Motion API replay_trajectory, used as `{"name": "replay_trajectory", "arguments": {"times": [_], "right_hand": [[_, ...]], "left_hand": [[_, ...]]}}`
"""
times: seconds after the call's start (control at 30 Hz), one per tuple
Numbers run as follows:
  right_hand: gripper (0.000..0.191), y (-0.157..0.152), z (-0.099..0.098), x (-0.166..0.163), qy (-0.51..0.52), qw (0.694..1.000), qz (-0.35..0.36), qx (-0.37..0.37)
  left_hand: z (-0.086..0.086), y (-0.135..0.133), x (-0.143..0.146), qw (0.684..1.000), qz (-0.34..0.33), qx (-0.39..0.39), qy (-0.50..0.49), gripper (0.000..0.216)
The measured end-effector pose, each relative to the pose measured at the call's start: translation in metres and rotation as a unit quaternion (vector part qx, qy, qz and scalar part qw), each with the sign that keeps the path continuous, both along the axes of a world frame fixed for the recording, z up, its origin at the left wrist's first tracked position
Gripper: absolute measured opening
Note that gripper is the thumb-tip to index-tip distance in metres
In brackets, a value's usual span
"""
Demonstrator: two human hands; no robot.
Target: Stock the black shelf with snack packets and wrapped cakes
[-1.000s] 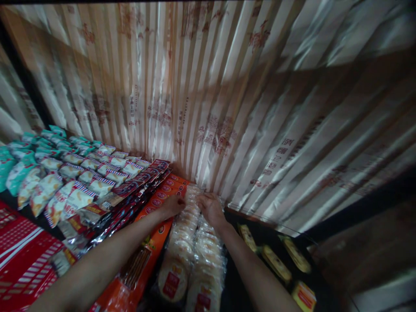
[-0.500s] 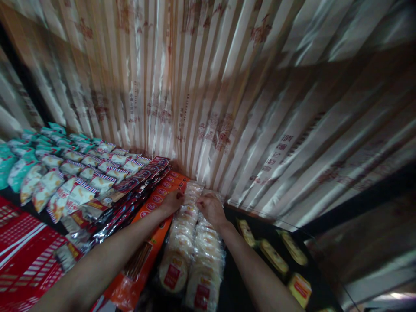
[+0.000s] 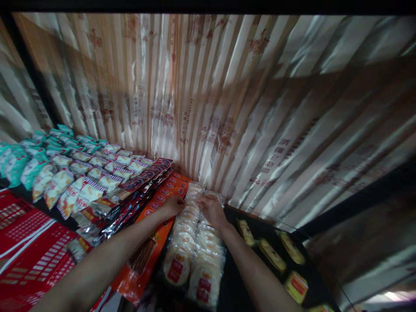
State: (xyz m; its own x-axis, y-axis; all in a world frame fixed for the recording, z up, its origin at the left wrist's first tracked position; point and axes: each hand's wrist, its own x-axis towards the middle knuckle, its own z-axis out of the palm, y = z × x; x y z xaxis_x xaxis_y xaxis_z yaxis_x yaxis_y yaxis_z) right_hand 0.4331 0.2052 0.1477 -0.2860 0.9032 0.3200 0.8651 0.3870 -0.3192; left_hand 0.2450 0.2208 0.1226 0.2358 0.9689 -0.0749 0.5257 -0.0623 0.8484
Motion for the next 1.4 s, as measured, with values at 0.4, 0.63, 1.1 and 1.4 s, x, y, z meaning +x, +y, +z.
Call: {"name": "replay_trajectory", "arguments": {"times": [0.4, 0.63, 1.1, 1.4], "right_hand": [[0.012, -0.008, 0.000, -0.003, -0.026, 0.999, 0.013, -0.020], [0.013, -0.012, 0.001, -0.008, -0.037, 0.999, -0.015, -0.022], [0.014, -0.014, -0.002, -0.006, -0.015, 1.000, -0.003, 0.002], [0.009, -0.022, -0.009, -0.004, 0.018, 0.999, 0.042, -0.004]], "left_hand": [[-0.010, -0.001, 0.004, 0.999, 0.037, 0.015, -0.031, 0.018], [0.002, -0.011, -0.010, 0.998, 0.050, 0.020, 0.045, 0.015], [-0.010, -0.013, -0.007, 0.998, 0.018, -0.004, -0.053, 0.011], [-0.016, -0.014, -0.002, 0.994, 0.054, 0.002, -0.093, 0.008]]}}
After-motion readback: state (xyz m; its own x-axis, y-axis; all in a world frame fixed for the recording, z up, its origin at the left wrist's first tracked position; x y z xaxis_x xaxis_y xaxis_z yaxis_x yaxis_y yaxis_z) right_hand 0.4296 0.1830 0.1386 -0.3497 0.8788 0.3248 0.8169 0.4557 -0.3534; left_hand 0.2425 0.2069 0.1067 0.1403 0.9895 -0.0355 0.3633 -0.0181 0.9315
